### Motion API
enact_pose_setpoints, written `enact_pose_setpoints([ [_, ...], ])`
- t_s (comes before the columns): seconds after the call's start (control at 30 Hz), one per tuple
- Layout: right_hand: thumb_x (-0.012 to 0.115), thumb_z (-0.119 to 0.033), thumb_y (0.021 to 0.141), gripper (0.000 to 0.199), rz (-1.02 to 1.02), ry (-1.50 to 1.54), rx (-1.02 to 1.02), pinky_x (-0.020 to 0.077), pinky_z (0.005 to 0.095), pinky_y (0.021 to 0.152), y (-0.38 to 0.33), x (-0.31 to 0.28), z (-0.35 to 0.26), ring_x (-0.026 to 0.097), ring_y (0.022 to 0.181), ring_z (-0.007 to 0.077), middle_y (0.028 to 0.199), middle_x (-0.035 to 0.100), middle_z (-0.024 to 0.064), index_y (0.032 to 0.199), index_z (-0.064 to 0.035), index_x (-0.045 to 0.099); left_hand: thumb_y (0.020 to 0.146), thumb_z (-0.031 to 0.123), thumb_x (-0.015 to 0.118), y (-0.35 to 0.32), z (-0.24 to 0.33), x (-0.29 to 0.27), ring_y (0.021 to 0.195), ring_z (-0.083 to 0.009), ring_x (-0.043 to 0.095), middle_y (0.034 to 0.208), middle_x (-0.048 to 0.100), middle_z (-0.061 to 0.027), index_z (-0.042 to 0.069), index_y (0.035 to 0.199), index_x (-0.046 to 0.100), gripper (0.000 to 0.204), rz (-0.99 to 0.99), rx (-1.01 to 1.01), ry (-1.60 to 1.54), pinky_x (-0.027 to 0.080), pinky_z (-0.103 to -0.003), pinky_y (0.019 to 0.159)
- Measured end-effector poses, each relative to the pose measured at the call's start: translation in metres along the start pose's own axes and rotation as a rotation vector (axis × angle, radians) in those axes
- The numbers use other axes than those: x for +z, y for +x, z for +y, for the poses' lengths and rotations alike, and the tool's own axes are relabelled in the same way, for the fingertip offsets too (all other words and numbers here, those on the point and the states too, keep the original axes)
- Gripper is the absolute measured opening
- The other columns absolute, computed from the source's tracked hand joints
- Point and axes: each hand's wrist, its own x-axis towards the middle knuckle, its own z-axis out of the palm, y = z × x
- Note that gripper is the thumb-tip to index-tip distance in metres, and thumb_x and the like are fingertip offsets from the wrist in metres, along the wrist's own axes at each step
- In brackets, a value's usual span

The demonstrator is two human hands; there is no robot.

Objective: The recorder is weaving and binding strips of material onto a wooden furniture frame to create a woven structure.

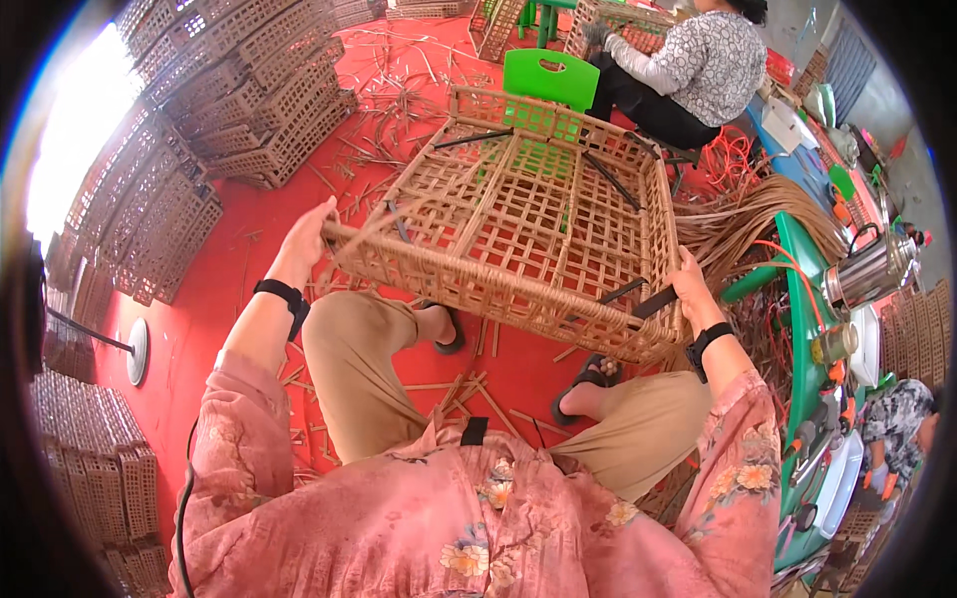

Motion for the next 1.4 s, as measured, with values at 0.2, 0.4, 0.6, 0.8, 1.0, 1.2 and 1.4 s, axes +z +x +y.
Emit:
enact_pose_setpoints([
  [0.2, 0.048, 0.010, 0.081, 0.077, 0.035, -0.066, 0.106, 0.0401, 0.0423, 0.092, -0.014, 0.026, 0.003, 0.037, 0.126, 0.0346, 0.152, 0.010, 0.0180, 0.147, -0.0084, 0.014, 0.090, 0.033, 0.059, 0.008, 0.022, 0.007, 0.056, -0.0148, 0.057, 0.066, 0.059, 0.0005, 0.011, 0.076, 0.057, 0.025, -0.244, -0.359, 0.119, 0.050, -0.031, 0.058],
  [0.4, 0.049, 0.002, 0.088, 0.066, 0.090, -0.434, 0.103, 0.0457, 0.0403, 0.068, 0.061, 0.067, 0.068, 0.058, 0.086, 0.0296, 0.131, 0.045, 0.0243, 0.146, -0.0101, 0.019, 0.085, 0.049, 0.060, 0.002, 0.065, 0.040, 0.096, -0.0147, 0.057, 0.095, 0.061, 0.0019, 0.014, 0.104, 0.059, 0.040, -0.261, -0.152, 0.358, 0.040, -0.030, 0.081],
  [0.6, 0.052, -0.004, 0.090, 0.068, -0.028, -0.023, 0.159, 0.0457, 0.0343, 0.080, 0.127, 0.000, 0.174, 0.057, 0.083, 0.0256, 0.115, 0.058, 0.0189, 0.147, -0.0133, 0.017, 0.088, 0.041, 0.059, -0.014, 0.029, 0.079, 0.095, -0.0135, 0.057, 0.097, 0.061, -0.0005, 0.011, 0.100, 0.061, 0.032, -0.443, -0.144, 0.316, 0.041, -0.029, 0.085],
  [0.8, 0.056, -0.005, 0.087, 0.076, 0.061, 0.069, 0.299, 0.0452, 0.0401, 0.095, 0.023, 0.045, 0.030, 0.038, 0.126, 0.0349, 0.142, 0.027, 0.0253, 0.145, 0.0007, 0.008, 0.091, 0.034, 0.057, -0.060, 0.022, 0.066, 0.088, -0.0121, 0.060, 0.093, 0.063, -0.0020, 0.008, 0.099, 0.062, 0.028, -0.465, -0.052, 0.250, 0.047, -0.025, 0.079],
  [1.0, 0.059, -0.010, 0.086, 0.079, 0.030, 0.115, 0.178, 0.0452, 0.0410, 0.096, -0.005, 0.009, -0.001, 0.036, 0.129, 0.0382, 0.141, 0.027, 0.0294, 0.144, 0.0054, 0.008, 0.092, 0.034, 0.055, -0.087, 0.025, 0.077, 0.088, -0.0112, 0.059, 0.091, 0.063, -0.0017, 0.007, 0.098, 0.062, 0.029, -0.436, 0.058, 0.326, 0.046, -0.025, 0.079],
  [1.2, 0.061, -0.010, 0.083, 0.079, -0.007, 0.264, 0.103, 0.0475, 0.0394, 0.092, -0.028, 0.001, -0.011, 0.047, 0.120, 0.0326, 0.134, 0.039, 0.0206, 0.143, 0.0049, 0.012, 0.092, 0.034, 0.055, -0.097, 0.026, 0.062, 0.086, -0.0110, 0.060, 0.091, 0.062, -0.0015, 0.007, 0.098, 0.062, 0.028, -0.473, 0.178, 0.197, 0.046, -0.024, 0.078],
  [1.4, 0.064, -0.011, 0.082, 0.075, -0.098, 0.362, 0.065, 0.0498, 0.0383, 0.086, -0.098, 0.038, -0.058, 0.053, 0.110, 0.0282, 0.130, 0.044, 0.0184, 0.142, 0.0036, 0.020, 0.091, 0.032, 0.057, -0.114, 0.027, 0.023, 0.083, -0.0096, 0.060, 0.089, 0.063, 0.0000, 0.008, 0.096, 0.062, 0.025, -0.434, 0.198, 0.162, 0.047, -0.022, 0.075],
])
